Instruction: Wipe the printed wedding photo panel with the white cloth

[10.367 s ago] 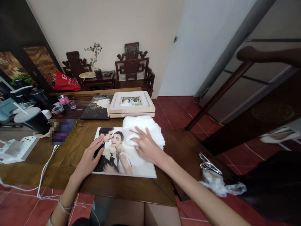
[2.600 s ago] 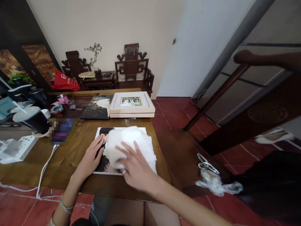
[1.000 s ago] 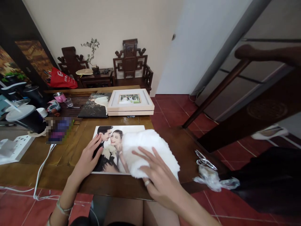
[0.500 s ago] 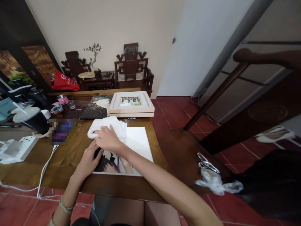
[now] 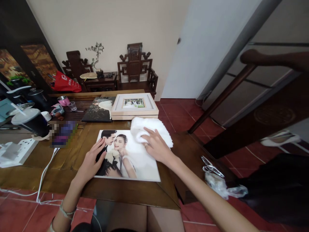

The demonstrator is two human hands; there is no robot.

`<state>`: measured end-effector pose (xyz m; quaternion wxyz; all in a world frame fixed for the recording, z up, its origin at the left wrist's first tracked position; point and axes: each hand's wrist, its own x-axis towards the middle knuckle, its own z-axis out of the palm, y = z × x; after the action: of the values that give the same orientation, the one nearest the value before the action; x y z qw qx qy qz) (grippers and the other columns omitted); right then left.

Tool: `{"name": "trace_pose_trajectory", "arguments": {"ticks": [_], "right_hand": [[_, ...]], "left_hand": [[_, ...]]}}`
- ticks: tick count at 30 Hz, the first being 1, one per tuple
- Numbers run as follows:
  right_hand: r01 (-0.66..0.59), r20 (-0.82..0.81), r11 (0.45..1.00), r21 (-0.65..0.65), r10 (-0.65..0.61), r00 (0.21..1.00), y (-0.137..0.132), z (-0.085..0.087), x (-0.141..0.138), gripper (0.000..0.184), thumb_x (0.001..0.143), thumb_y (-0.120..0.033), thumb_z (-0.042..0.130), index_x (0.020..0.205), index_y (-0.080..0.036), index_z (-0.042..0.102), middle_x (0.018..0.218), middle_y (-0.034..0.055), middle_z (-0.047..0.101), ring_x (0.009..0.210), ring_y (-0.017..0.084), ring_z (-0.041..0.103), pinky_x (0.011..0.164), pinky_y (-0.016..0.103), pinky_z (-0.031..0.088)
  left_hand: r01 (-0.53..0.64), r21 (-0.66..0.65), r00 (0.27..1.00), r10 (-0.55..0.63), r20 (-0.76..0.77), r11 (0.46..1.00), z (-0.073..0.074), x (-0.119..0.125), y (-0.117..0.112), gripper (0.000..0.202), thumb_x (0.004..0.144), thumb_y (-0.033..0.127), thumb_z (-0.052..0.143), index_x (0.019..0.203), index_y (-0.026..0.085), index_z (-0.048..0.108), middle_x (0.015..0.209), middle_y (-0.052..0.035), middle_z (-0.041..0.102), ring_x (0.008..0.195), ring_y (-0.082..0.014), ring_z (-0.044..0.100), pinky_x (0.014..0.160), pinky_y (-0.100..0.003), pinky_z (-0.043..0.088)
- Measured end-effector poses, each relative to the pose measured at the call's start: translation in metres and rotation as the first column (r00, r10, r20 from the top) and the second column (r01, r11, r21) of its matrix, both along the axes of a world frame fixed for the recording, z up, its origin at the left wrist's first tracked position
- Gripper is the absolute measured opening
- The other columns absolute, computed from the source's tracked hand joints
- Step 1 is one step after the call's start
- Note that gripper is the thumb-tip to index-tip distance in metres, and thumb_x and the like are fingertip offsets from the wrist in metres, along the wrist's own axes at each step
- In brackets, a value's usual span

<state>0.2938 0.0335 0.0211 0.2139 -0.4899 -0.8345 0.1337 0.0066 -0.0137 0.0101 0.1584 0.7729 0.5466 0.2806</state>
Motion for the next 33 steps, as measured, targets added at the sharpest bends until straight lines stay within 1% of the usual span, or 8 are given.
{"name": "trace_pose_trajectory", "arguments": {"ticks": [4, 7, 10, 14, 19, 23, 26, 33], "right_hand": [[-0.152, 0.068, 0.984, 0.09, 0.147, 0.987, -0.053, 0.001, -0.004, 0.024, 0.071, -0.008, 0.043, 0.084, -0.017, 0.062, 0.141, 0.014, 0.045, 0.139, 0.032, 0.021, 0.109, 0.066, 0.01], [-0.278, 0.083, 0.957, 0.081, 0.272, 0.959, -0.096, 0.009, -0.014, 0.023, 0.064, -0.007, 0.045, 0.076, -0.018, 0.06, 0.144, 0.0101, 0.042, 0.14, 0.031, 0.018, 0.11, 0.066, 0.009], [-0.317, 0.084, 0.948, 0.031, 0.313, 0.946, -0.112, 0.015, -0.019, 0.028, 0.061, -0.004, 0.044, 0.077, -0.019, 0.061, 0.144, 0.0069, 0.041, 0.14, 0.029, 0.018, 0.111, 0.063, 0.009], [-0.286, 0.046, 0.958, 0.024, 0.285, 0.957, -0.075, 0.012, -0.017, 0.027, 0.064, -0.007, 0.046, 0.082, -0.019, 0.063, 0.141, 0.0106, 0.045, 0.138, 0.031, 0.025, 0.11, 0.065, 0.012], [-0.069, -0.004, 0.997, 0.032, 0.069, 0.998, 0.002, 0.006, -0.007, 0.029, 0.078, -0.011, 0.041, 0.097, -0.016, 0.062, 0.133, 0.0169, 0.052, 0.132, 0.029, 0.038, 0.11, 0.06, 0.02], [-0.037, -0.008, 0.999, 0.021, 0.037, 0.999, 0.017, 0.007, -0.003, 0.03, 0.081, -0.012, 0.04, 0.1, -0.017, 0.062, 0.131, 0.0154, 0.055, 0.132, 0.029, 0.039, 0.108, 0.06, 0.024], [-0.111, 0.01, 0.993, 0.048, 0.11, 0.994, -0.015, 0.004, -0.004, 0.028, 0.077, -0.009, 0.042, 0.094, -0.017, 0.062, 0.134, 0.0144, 0.053, 0.135, 0.03, 0.033, 0.109, 0.062, 0.018], [-0.273, 0.039, 0.957, 0.101, 0.27, 0.962, -0.133, 0.006, -0.012, 0.02, 0.062, -0.005, 0.046, 0.071, -0.019, 0.056, 0.148, 0.0094, 0.034, 0.14, 0.035, 0.016, 0.108, 0.069, 0.011]], "left_hand": [[0.006, 0.011, 1.0, -0.006, -0.006, 1.0, 0.0, 0.0, 0.0, 0.044, 0.094, 0.028, 0.041, 0.136, 0.015, 0.046, 0.146, -0.011, 0.04, 0.138, -0.0218, 0.031, 0.111, -0.046, 0.031], [0.007, 0.015, 1.0, -0.006, -0.008, 1.0, 0.0, 0.0, 0.0, 0.044, 0.093, 0.028, 0.041, 0.136, 0.016, 0.045, 0.147, -0.0105, 0.039, 0.138, -0.0216, 0.031, 0.111, -0.045, 0.031], [0.012, 0.012, 1.0, -0.011, -0.011, 1.0, 0.002, -0.001, -0.001, 0.045, 0.094, 0.028, 0.041, 0.137, 0.017, 0.044, 0.147, -0.0099, 0.038, 0.139, -0.0213, 0.031, 0.112, -0.045, 0.03], [0.012, 0.008, 1.0, -0.012, -0.026, 1.0, 0.002, -0.002, -0.002, 0.045, 0.094, 0.028, 0.041, 0.137, 0.018, 0.044, 0.148, -0.0091, 0.038, 0.139, -0.0213, 0.029, 0.112, -0.046, 0.03], [0.018, 0.018, 1.0, -0.018, -0.006, 1.0, 0.002, -0.002, -0.001, 0.043, 0.094, 0.029, 0.042, 0.135, 0.018, 0.046, 0.146, -0.0091, 0.041, 0.139, -0.0202, 0.03, 0.113, -0.043, 0.028], [0.009, 0.021, 1.0, -0.01, 0.011, 1.0, 0.002, -0.002, 0.0, 0.042, 0.093, 0.029, 0.043, 0.134, 0.018, 0.049, 0.145, -0.0092, 0.042, 0.138, -0.0205, 0.032, 0.113, -0.043, 0.029], [0.004, 0.026, 1.0, -0.004, 0.012, 1.0, 0.001, -0.001, 0.0, 0.043, 0.093, 0.029, 0.042, 0.134, 0.018, 0.047, 0.146, -0.0098, 0.041, 0.138, -0.0208, 0.033, 0.113, -0.043, 0.029], [0.009, -0.026, 1.0, -0.008, 0.005, 1.0, 0.001, -0.001, -0.005, 0.049, 0.096, 0.03, 0.035, 0.145, 0.023, 0.029, 0.153, -0.0088, 0.026, 0.141, -0.0214, 0.025, 0.113, -0.045, 0.024]]}}
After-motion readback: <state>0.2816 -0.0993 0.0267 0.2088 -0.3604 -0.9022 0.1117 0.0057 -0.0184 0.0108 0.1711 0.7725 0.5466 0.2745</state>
